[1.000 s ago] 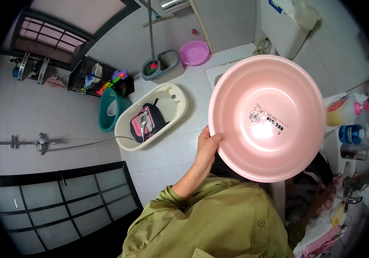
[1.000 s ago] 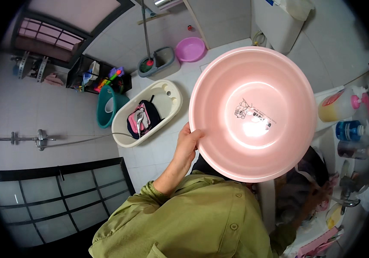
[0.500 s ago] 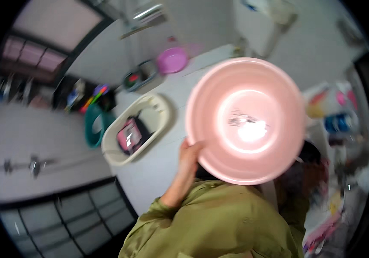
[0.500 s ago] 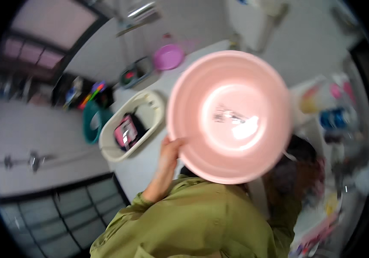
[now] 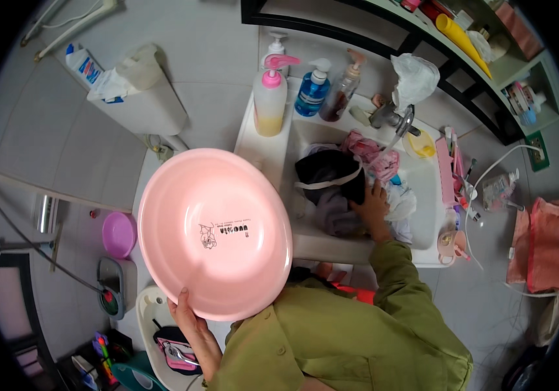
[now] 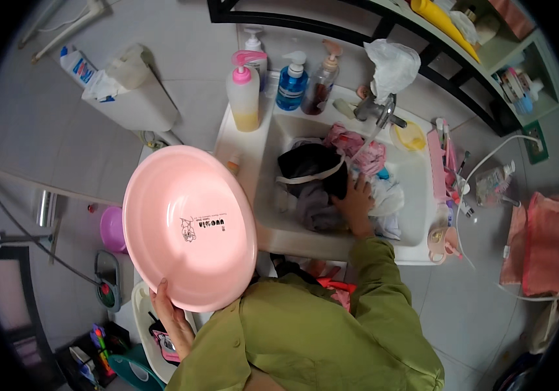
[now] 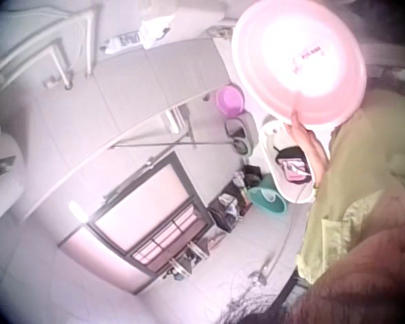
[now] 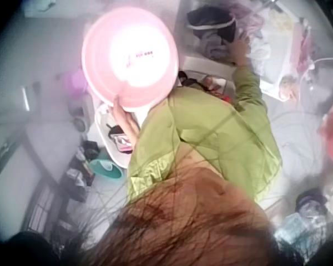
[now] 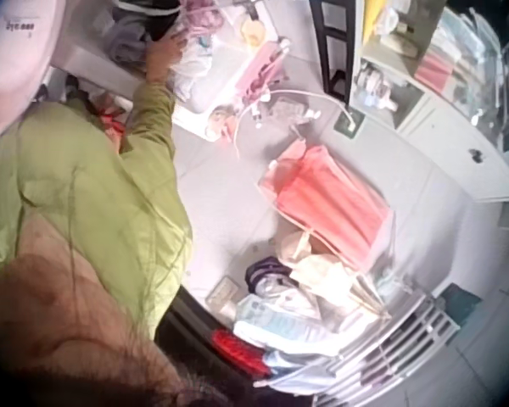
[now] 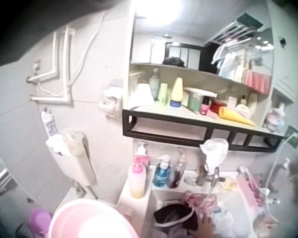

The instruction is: The person sorts clothes from a green basket into a sink, rinses the items under a faucet while holding a pink basin, then places a backpack into a white plastic tub and pours liquid from a large container onto it.

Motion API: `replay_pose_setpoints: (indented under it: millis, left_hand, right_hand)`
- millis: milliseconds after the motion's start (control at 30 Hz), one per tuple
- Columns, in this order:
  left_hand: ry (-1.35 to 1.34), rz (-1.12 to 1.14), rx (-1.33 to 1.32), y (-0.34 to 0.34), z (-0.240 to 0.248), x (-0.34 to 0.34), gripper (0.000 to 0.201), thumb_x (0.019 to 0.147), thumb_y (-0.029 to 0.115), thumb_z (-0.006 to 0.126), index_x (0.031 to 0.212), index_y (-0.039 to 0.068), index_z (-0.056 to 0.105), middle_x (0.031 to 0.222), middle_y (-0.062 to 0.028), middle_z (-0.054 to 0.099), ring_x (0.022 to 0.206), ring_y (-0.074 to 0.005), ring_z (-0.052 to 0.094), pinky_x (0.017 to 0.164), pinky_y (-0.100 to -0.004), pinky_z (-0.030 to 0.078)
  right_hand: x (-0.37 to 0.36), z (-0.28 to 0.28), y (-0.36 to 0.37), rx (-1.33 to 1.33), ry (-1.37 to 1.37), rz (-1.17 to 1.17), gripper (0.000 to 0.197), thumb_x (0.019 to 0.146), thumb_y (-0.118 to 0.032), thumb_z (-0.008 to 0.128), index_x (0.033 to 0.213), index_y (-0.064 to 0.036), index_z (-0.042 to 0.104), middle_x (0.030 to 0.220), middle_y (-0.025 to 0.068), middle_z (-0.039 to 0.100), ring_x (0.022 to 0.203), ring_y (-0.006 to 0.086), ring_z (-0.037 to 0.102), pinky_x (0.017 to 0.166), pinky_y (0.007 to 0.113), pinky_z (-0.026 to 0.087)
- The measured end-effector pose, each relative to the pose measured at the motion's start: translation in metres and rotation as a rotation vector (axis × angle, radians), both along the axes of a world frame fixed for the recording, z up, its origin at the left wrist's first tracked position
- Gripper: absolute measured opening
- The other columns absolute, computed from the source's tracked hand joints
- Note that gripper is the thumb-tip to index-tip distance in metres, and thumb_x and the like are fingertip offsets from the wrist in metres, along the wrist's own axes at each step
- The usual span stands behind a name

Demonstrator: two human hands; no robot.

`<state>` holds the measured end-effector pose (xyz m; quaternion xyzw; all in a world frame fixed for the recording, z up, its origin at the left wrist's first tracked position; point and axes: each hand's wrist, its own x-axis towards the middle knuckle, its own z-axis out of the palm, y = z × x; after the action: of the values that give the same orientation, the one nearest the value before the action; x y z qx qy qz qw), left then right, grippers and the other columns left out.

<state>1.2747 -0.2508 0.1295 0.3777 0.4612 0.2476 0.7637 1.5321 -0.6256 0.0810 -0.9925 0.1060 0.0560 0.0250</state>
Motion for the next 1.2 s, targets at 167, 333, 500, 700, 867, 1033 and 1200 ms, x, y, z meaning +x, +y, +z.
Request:
replay_pose_setpoints:
  millis: [167,333,500,700,867,1033,1200]
  left_hand:
    - [0.045,-0.042,0.042,0.019,-0.008,0.004,0.043,0.072,0.003,0.053,0.114,-0.001,0.041,0.104,-0.0153,0.05,0.091,-0.0242,0.053,0.078,-0.0325,0.045]
    - [0.101,0.014,0.019,0.015,0.006,0.023,0.04,0.072,0.002,0.053,0.111,-0.002,0.043,0.103,-0.0149,0.051,0.09,-0.0231,0.053,0.076,-0.0315,0.045]
    - [0.147,0.004,0.084,-0.004,0.014,0.032,0.046,0.073,0.008,0.049,0.117,0.0,0.038,0.107,-0.0155,0.049,0.095,-0.0256,0.051,0.08,-0.0343,0.044]
    - [0.108,0.038,0.108,-0.03,0.016,0.038,0.047,0.071,0.007,0.049,0.116,-0.002,0.037,0.107,-0.0164,0.049,0.095,-0.0263,0.052,0.081,-0.0352,0.044]
    - [0.061,0.004,0.128,-0.037,0.018,0.024,0.046,0.069,0.002,0.049,0.114,-0.002,0.039,0.107,-0.0161,0.049,0.094,-0.0253,0.052,0.081,-0.0348,0.045]
    - [0.058,0.022,0.143,-0.053,0.038,0.024,0.044,0.068,-0.002,0.05,0.112,-0.001,0.041,0.106,-0.0147,0.049,0.094,-0.0239,0.051,0.081,-0.0348,0.044]
    - [0.022,-0.002,0.143,-0.059,0.04,0.018,0.044,0.07,-0.002,0.048,0.113,0.0,0.041,0.106,-0.0141,0.049,0.096,-0.0236,0.049,0.081,-0.0351,0.043]
  right_hand:
    - [-0.009,-0.02,0.015,-0.089,-0.132,0.148,0.072,0.06,-0.034,0.065,0.122,-0.0168,0.035,0.123,0.0122,0.032,0.109,0.0322,0.034,0.076,0.051,0.039]
    - [0.05,-0.045,-0.006,-0.191,-0.119,0.189,0.054,0.069,-0.023,0.057,0.116,-0.0064,0.037,0.111,0.0153,0.037,0.103,0.0307,0.039,0.07,0.042,0.046]
    - [0.122,-0.103,-0.072,-0.309,0.132,0.374,0.024,0.076,-0.023,0.047,0.077,-0.0042,0.062,0.082,0.0152,0.059,0.074,0.032,0.057,0.068,0.041,0.046]
    - [0.13,-0.065,-0.057,-0.063,0.008,0.312,0.024,0.076,-0.024,0.047,0.082,-0.0035,0.059,0.077,0.0154,0.059,0.071,0.0302,0.059,0.06,0.043,0.047]
    - [0.074,-0.024,-0.053,0.103,-0.228,0.274,0.046,0.069,-0.027,0.058,0.109,-0.0063,0.046,0.104,0.0215,0.043,0.093,0.0369,0.048,0.074,0.044,0.043]
    - [0.007,0.014,-0.032,0.267,-0.166,0.306,0.045,0.065,-0.026,0.063,0.103,-0.0063,0.049,0.103,0.0198,0.041,0.098,0.0354,0.043,0.078,0.044,0.04]
    - [-0.048,0.035,0.007,0.345,-0.176,0.47,0.038,0.062,-0.025,0.065,0.093,-0.0059,0.053,0.1,0.0168,0.041,0.097,0.032,0.044,0.073,0.041,0.043]
